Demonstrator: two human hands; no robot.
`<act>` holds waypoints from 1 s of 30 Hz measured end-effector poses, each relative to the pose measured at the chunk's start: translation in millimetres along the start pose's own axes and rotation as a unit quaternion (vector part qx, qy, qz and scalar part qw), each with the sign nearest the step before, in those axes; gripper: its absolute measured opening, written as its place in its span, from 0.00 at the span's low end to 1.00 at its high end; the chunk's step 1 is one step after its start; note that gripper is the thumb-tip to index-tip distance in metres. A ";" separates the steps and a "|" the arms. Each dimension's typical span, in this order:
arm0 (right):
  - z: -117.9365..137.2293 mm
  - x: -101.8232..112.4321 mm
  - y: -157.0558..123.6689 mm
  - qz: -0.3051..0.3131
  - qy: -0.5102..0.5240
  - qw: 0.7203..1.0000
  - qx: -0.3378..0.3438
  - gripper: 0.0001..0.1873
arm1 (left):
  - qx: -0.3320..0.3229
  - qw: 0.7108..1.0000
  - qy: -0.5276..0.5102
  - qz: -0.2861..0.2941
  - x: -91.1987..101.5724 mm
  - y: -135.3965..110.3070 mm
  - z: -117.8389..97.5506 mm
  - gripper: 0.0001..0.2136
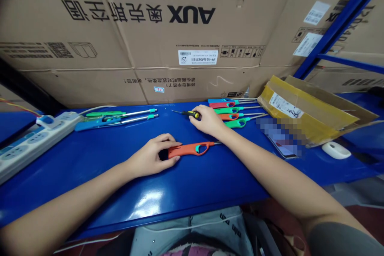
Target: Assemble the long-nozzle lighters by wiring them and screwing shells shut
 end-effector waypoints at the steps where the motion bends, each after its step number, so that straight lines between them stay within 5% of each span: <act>1: 0.6 8.5 -0.6 -0.024 0.012 1.000 -0.008 0.08 | 0.001 1.000 -0.016 0.000 -0.7 -0.3 0.1 0.16; 4: 2.9 34.9 -5.0 -0.083 0.059 0.994 -0.038 0.14 | 0.006 0.998 -0.056 -0.003 -4.3 -0.4 1.0 0.16; 8: 6.4 53.5 -16.1 -0.137 0.304 0.936 -0.112 0.17 | 0.022 0.998 -0.059 -0.001 -10.1 1.0 -0.5 0.16; 14: 12.1 33.3 -30.1 -0.137 0.519 0.830 -0.151 0.16 | 0.045 0.999 -0.018 0.000 -15.8 3.6 -4.7 0.15; 17: 10.1 19.3 -34.6 -0.131 0.559 0.798 -0.183 0.14 | 0.045 0.999 -0.006 -0.003 -17.5 4.2 -3.9 0.15; 23: 12.7 4.0 -39.9 -0.106 0.593 0.768 -0.219 0.11 | 0.042 0.995 -0.064 -0.058 -8.8 5.3 -4.5 0.24; 30: 21.0 3.3 -44.4 -0.120 0.603 0.766 -0.187 0.16 | 0.069 0.972 -0.145 -0.170 5.9 2.2 -11.1 0.13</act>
Point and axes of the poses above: each hand's wrist, its own y-axis towards the middle knuckle, its own x-axis out of the back of the hand, z = x × y, the point moved 3 cm from there along y, towards the middle knuckle, and after that the axes turned 6 degrees about z, right-handed, at the moved point
